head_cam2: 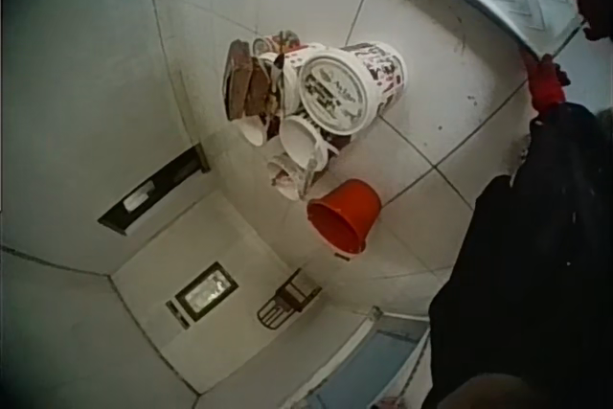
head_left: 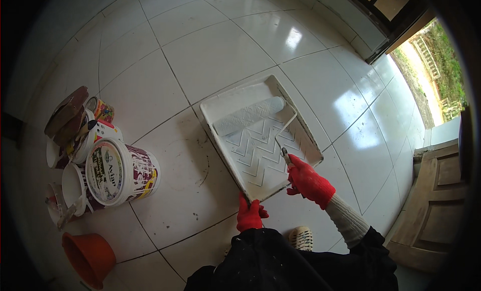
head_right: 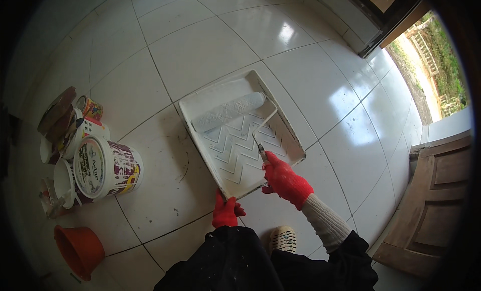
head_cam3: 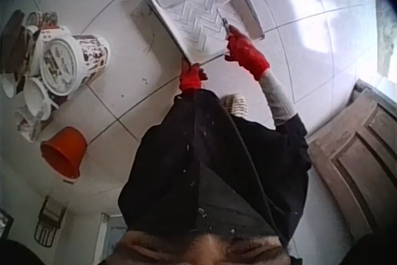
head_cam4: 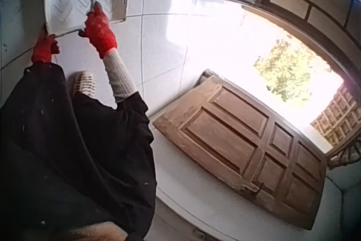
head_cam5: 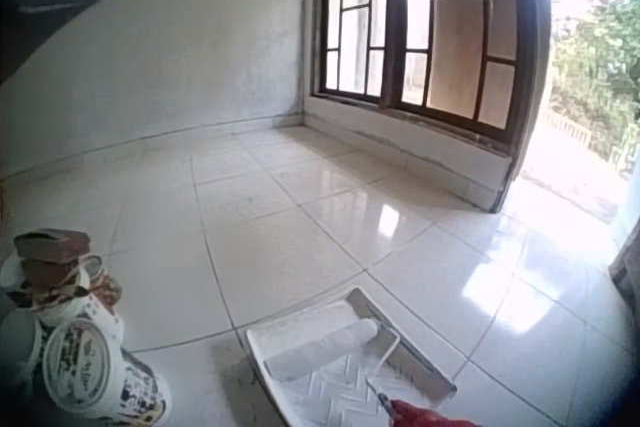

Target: The person places a lid on a paint bucket, stirs the white paint in a tray with a wooden stick, and coats a paint roller by rolling it back and forth in the tray.

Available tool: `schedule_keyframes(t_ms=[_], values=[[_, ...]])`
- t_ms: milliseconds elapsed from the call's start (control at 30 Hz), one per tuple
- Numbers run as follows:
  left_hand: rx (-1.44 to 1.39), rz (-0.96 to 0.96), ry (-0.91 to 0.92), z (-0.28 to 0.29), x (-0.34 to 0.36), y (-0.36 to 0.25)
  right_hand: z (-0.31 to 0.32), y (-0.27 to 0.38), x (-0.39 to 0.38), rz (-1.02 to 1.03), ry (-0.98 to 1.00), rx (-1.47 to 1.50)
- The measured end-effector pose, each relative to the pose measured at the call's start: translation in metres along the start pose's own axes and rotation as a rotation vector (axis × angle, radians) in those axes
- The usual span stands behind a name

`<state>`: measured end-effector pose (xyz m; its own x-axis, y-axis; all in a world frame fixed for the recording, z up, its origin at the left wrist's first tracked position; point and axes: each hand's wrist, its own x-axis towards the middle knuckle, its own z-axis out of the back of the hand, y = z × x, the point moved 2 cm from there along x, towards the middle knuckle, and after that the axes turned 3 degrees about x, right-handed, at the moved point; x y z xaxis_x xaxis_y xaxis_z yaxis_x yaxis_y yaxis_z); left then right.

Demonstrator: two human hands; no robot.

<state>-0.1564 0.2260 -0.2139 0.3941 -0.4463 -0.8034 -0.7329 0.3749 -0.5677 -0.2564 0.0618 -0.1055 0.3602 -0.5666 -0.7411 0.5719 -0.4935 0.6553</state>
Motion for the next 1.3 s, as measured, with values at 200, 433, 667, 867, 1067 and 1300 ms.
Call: schedule_keyframes(t_ms=[200,433,667,867,1067,1300], values=[[-0.018,-0.022,-0.013,0.002,0.0,0.006,-0.006,0.001,0.008,0.014,-0.029,0.038],[-0.028,-0.008,-0.027,0.002,-0.002,0.004,0.0,0.006,0.023,0.038,-0.013,0.038],[-0.011,-0.016,-0.027,0.001,-0.005,0.002,0.002,0.01,0.04,0.062,0.005,0.047],[0.003,-0.022,-0.04,0.0,-0.006,-0.001,0.005,0.018,0.045,0.105,0.032,0.033],[0.007,-0.022,-0.043,0.0,-0.006,0.0,0.006,0.023,0.041,0.094,0.036,0.049],[-0.029,-0.035,-0.035,0.001,-0.002,0.004,0.008,0.011,0.015,0.086,0.027,0.044]])
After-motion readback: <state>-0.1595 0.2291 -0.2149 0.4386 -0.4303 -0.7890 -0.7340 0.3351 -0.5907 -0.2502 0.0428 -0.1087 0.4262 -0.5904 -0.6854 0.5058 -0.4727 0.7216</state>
